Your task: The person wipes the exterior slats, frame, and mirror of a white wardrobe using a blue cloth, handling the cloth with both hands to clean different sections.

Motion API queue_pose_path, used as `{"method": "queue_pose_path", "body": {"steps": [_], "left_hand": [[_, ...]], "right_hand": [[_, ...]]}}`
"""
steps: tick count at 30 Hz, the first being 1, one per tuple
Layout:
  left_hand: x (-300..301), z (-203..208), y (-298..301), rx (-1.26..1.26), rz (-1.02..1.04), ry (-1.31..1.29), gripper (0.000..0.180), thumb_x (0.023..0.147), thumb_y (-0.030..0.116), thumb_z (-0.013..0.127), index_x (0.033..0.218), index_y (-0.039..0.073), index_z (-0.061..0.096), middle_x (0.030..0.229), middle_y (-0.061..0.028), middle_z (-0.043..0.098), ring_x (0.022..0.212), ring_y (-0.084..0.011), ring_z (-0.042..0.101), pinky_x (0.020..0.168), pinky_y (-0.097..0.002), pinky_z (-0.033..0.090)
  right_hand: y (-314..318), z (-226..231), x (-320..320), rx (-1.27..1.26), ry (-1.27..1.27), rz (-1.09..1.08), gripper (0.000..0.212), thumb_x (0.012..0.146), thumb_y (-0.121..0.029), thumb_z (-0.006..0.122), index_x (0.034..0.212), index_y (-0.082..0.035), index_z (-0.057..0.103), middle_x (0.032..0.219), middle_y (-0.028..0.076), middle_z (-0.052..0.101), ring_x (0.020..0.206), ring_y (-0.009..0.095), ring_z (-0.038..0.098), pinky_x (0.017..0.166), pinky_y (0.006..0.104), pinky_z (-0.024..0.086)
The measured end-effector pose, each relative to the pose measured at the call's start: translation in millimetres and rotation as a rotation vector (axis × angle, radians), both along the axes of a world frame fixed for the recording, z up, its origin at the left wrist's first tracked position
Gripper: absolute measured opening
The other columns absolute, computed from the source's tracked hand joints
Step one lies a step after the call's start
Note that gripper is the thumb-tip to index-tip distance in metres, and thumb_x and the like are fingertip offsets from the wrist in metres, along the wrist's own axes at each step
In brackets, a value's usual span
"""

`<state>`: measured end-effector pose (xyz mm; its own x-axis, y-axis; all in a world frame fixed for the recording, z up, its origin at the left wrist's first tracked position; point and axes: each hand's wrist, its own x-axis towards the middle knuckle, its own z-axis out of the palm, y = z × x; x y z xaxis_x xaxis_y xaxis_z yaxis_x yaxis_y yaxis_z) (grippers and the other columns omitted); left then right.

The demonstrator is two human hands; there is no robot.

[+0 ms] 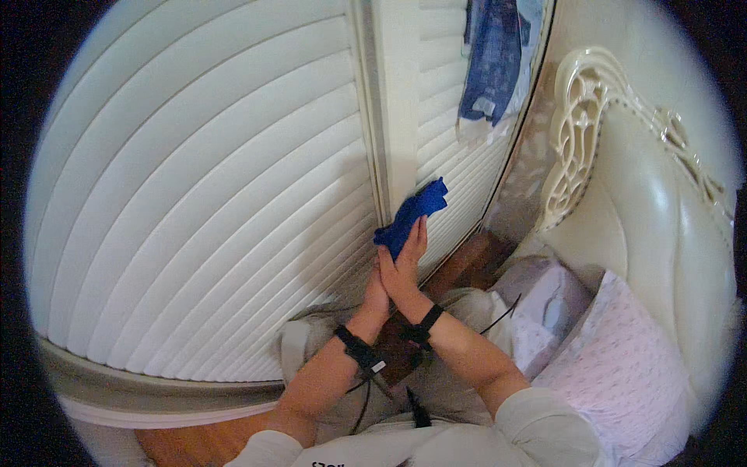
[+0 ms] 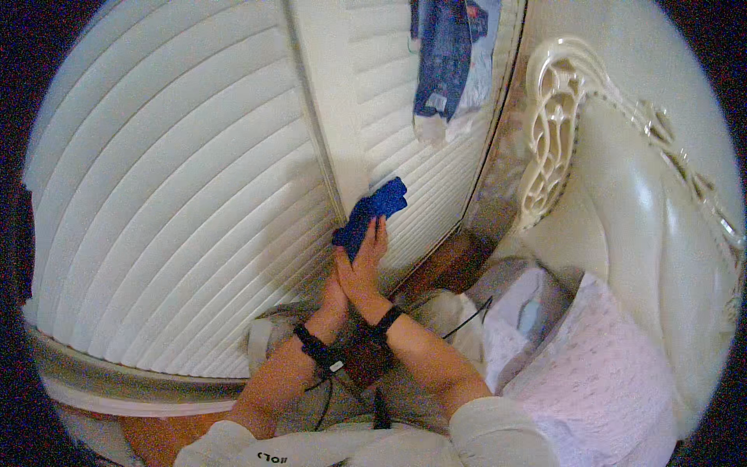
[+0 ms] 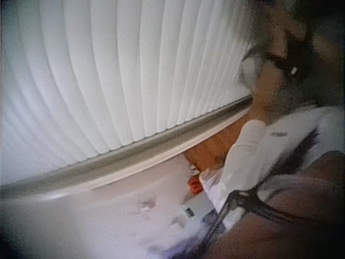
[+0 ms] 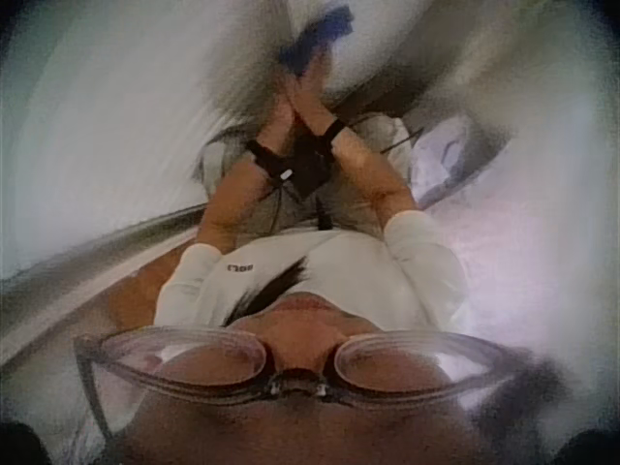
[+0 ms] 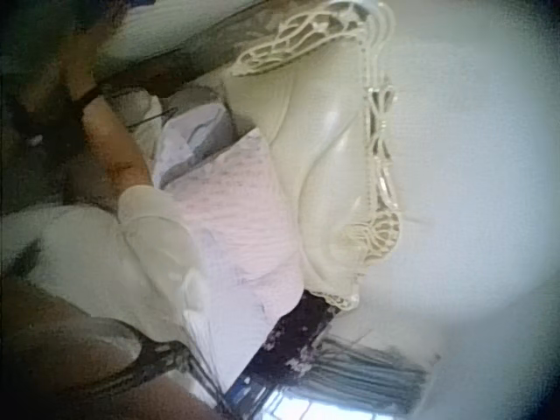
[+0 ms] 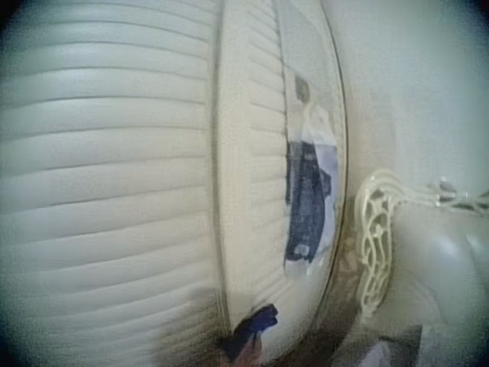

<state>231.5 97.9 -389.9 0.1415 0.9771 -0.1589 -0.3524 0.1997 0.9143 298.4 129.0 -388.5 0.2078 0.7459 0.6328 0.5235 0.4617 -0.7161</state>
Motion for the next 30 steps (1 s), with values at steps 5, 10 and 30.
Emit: {"method": "queue_pose_path", "body": {"steps": [5,10,30], "left_hand": [[1.8,2.7,-2.7,-0.170,0.124,-0.262,0.062,0.098,0.049,0.028,0.135,0.001,0.040,0.134,-0.0112,0.046,0.119,-0.0243,0.045,0.102,-0.0343,0.033],[-4.2,-11.3,3.2,-0.030,0.174,-0.036,0.060,0.099,0.045,0.028,0.137,0.000,0.035,0.141,-0.0135,0.038,0.129,-0.0256,0.036,0.109,-0.0367,0.025],[-7.3,-5.3,1.0,0.052,0.143,0.108,0.059,0.098,0.042,0.028,0.140,0.001,0.032,0.142,-0.0124,0.039,0.131,-0.0265,0.034,0.106,-0.0376,0.023]], "right_hand": [[-5.1,-36.6,-11.8,-0.147,0.155,-0.044,0.080,0.084,-0.015,0.057,0.143,0.004,0.006,0.149,0.026,0.006,0.136,0.042,0.010,0.111,0.0484,0.009],[-5.6,-73.3,-26.7,-0.233,0.326,-0.107,0.082,0.080,-0.012,0.060,0.144,0.001,0.010,0.149,0.026,0.011,0.136,0.042,0.014,0.112,0.0495,0.011],[1.0,-213.8,-41.9,-0.841,1.022,-0.151,0.074,0.086,-0.019,0.050,0.146,-0.004,0.009,0.152,0.019,0.010,0.140,0.035,0.009,0.114,0.0414,0.011]]}}
